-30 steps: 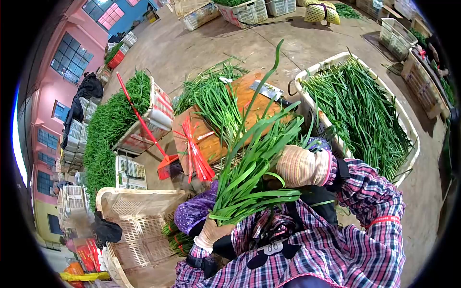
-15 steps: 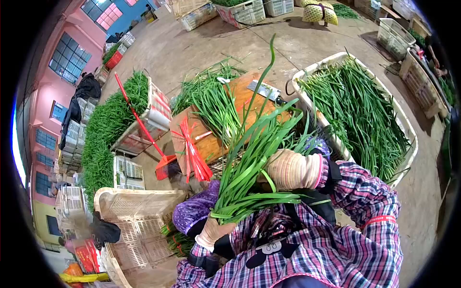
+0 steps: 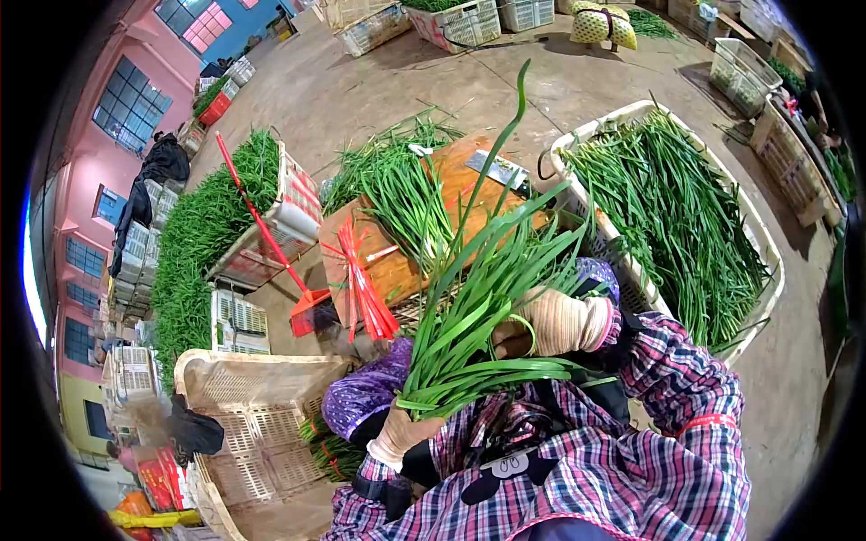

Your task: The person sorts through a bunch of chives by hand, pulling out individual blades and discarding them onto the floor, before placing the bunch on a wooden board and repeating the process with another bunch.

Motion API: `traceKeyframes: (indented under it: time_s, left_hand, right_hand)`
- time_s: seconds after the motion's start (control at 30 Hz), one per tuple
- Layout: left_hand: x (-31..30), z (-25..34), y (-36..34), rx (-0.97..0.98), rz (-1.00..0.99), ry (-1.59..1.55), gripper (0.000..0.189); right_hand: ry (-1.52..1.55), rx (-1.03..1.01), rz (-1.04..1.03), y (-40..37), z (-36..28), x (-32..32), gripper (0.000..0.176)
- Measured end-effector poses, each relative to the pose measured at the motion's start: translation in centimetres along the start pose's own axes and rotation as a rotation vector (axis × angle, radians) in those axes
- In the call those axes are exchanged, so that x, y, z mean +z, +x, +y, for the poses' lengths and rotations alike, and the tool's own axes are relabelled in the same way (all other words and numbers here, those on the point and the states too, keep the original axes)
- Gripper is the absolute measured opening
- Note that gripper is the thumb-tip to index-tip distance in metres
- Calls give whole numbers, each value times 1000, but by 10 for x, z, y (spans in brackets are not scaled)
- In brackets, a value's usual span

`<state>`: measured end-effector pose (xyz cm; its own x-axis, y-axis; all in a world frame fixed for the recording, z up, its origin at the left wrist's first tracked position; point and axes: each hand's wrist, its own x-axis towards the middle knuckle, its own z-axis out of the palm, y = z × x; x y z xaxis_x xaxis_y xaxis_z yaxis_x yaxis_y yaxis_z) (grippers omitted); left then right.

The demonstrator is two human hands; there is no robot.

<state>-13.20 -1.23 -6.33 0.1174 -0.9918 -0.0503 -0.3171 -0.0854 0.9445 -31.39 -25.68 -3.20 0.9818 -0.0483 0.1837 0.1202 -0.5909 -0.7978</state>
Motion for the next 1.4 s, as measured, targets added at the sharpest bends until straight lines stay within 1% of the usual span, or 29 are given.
traceKeyframes:
  time_s: [0.03,0.07,0.13,0.17,0.2,0.23,0.27,0.3,0.33,0.37,0.4,0.47,0.53,0.57,0.6,0.7,0.73,0.8,0.83,0.9,0.97,1.0,1.07,1.13,1.2,1.27,1.33,1.37,1.4]
  left_hand:
    - [0,3,2,69,-14,35,40]
    - [0,5,1,71,-12,34,40]
    - [0,4,-2,-224,67,-269,37]
    - [-2,-4,-1,-144,39,-227,34]
    - [-3,-5,-3,-147,36,-227,34]
    - [-5,-6,-6,-263,61,-330,33]
    - [-7,-7,-10,-380,89,-434,33]
    - [-10,-25,-15,-321,56,-403,35]
    - [-10,-25,-15,-321,56,-404,35]
    - [-9,-25,-14,-350,72,-450,42]
    - [-8,-24,-13,-381,85,-495,48]
    - [-10,-24,-11,-385,46,-500,51]
    - [-7,-24,-12,-373,72,-518,53]
    - [-7,-18,-10,-392,65,-558,54]
    - [-6,-15,-9,-393,66,-556,54]
    - [-7,-13,-11,-414,69,-572,53]
    - [-7,-16,-12,-417,70,-570,53]
    - [-8,-23,-14,-347,52,-493,53]
    - [-7,-21,-13,-347,51,-493,53]
    - [-7,-14,-12,-380,58,-580,52]
    - [-7,-14,-12,-371,54,-557,52]
    - [-8,-14,-12,-362,50,-532,51]
    - [-8,-14,-10,-358,50,-528,50]
    - [-7,-13,-10,-358,48,-524,48]
    - [-6,-11,-10,-386,39,-598,47]
    - [-5,-9,-10,-384,37,-575,48]
    - [-5,-10,-10,-381,37,-550,48]
    - [-5,-11,-11,-394,32,-599,49]
    - [-6,-12,-13,-407,26,-647,50]
  right_hand:
    - [93,31,39,-2,1,1,15]
    - [185,61,78,-4,3,1,13]
    - [357,29,151,-6,-2,-10,14]
    - [434,80,226,-9,-9,-17,17]
    - [513,131,302,-12,-14,-21,20]
    - [661,176,316,-15,-11,-22,25]
    - [629,223,320,-20,-15,-31,24]
    - [618,304,332,-24,-16,-38,24]
    - [605,386,346,-27,-16,-42,23]
    - [396,235,443,-26,-8,-40,20]
    - [362,267,477,-25,-9,-42,17]
    - [80,249,540,-23,-8,-41,18]
    - [-169,257,557,-20,-11,-41,22]
    - [-225,207,605,-18,-5,-36,21]
    - [-223,206,606,-17,-6,-35,21]
    - [-404,72,630,-10,-5,-31,19]
    - [-401,72,631,-7,-8,-31,19]
    - [-463,42,569,-4,-14,-33,16]
    - [-533,109,510,-3,-12,-34,16]
    - [-560,120,476,1,-12,-35,16]
    - [-622,169,364,3,-8,-36,21]
    - [-624,169,363,3,-8,-36,21]
    - [-655,206,169,4,-9,-35,24]
    - [-578,194,81,4,-14,-34,25]
    - [-620,199,37,7,-11,-23,24]
    - [-583,105,107,6,-4,-13,21]
    - [-591,76,108,10,3,-7,24]
    - [-591,75,108,11,2,-7,24]
    - [-587,138,53,13,-2,-8,26]
